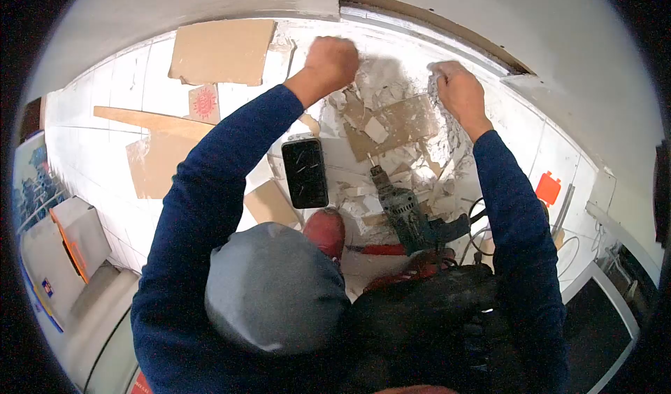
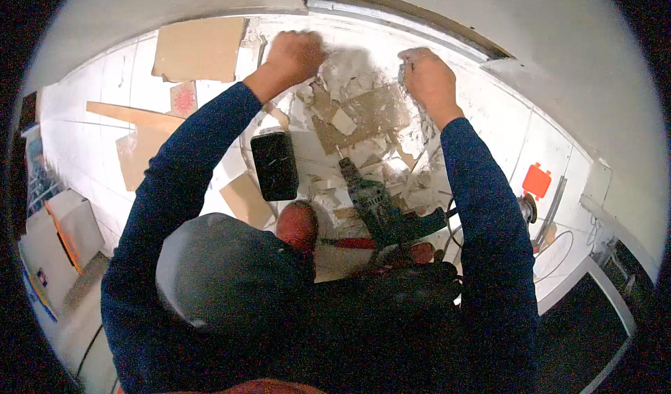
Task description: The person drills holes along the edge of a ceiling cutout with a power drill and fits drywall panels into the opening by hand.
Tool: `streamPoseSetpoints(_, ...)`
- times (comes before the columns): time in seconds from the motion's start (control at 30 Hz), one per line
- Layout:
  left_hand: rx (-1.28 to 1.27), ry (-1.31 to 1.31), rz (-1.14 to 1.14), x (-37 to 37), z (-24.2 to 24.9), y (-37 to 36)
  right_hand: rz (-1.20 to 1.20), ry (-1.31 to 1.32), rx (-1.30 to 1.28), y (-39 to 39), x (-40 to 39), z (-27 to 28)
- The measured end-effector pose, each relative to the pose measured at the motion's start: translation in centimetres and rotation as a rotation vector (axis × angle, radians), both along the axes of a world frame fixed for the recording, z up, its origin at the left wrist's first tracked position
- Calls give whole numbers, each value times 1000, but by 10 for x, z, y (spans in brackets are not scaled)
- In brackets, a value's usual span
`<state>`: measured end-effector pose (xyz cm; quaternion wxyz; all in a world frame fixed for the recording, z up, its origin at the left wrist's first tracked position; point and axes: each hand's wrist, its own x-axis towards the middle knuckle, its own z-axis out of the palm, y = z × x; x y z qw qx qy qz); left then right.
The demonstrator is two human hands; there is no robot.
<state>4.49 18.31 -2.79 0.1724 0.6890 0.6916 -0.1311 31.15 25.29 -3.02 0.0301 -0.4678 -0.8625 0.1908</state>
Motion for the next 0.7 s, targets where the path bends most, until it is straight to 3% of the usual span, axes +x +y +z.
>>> streamPoseSetpoints(0.03, -5, -4, -5, 1, -9, 1, -5, -4, -5, 1, 3, -6)
streamPoseSetpoints(0.1, 384, 25, -81, -2, -23, 0, 8, 96, 171, 5, -5, -16)
streamPoseSetpoints(0.17, 352, 96, -93, -1, -28, 3, 0, 121, 123, 3, -26, -23)
streamPoseSetpoints(0.23, 719, 136, -255, -11, -51, 2, 94, 240, 133, 0, -41, -18)
streamPoseSetpoints(0.27, 669, 83, -167, -13, -65, -8, 96, 240, 145, 5, -43, -13)
streamPoseSetpoints(0.37, -140, 33, -45, -3, 18, -3, 41, -50, -215, 3, -38, -3)
streamPoseSetpoints(0.47, 583, 21, -146, -18, -26, 6, 69, 96, -84, -10, -42, -4)
streamPoseSetpoints(0.5, 599, 26, -150, -15, -27, 15, 90, 177, -30, -6, -48, -2)
streamPoseSetpoints(0.6, 1146, 54, -276, -7, -28, 33, 96, 253, -107, -8, -57, 8)
streamPoseSetpoints(0.63, 1148, 44, -286, -7, -27, 30, 78, 276, -161, -12, -55, 12)
streamPoseSetpoints(0.7, 300, 26, -258, -1, -14, 16, 63, 264, -141, -20, -39, 17)
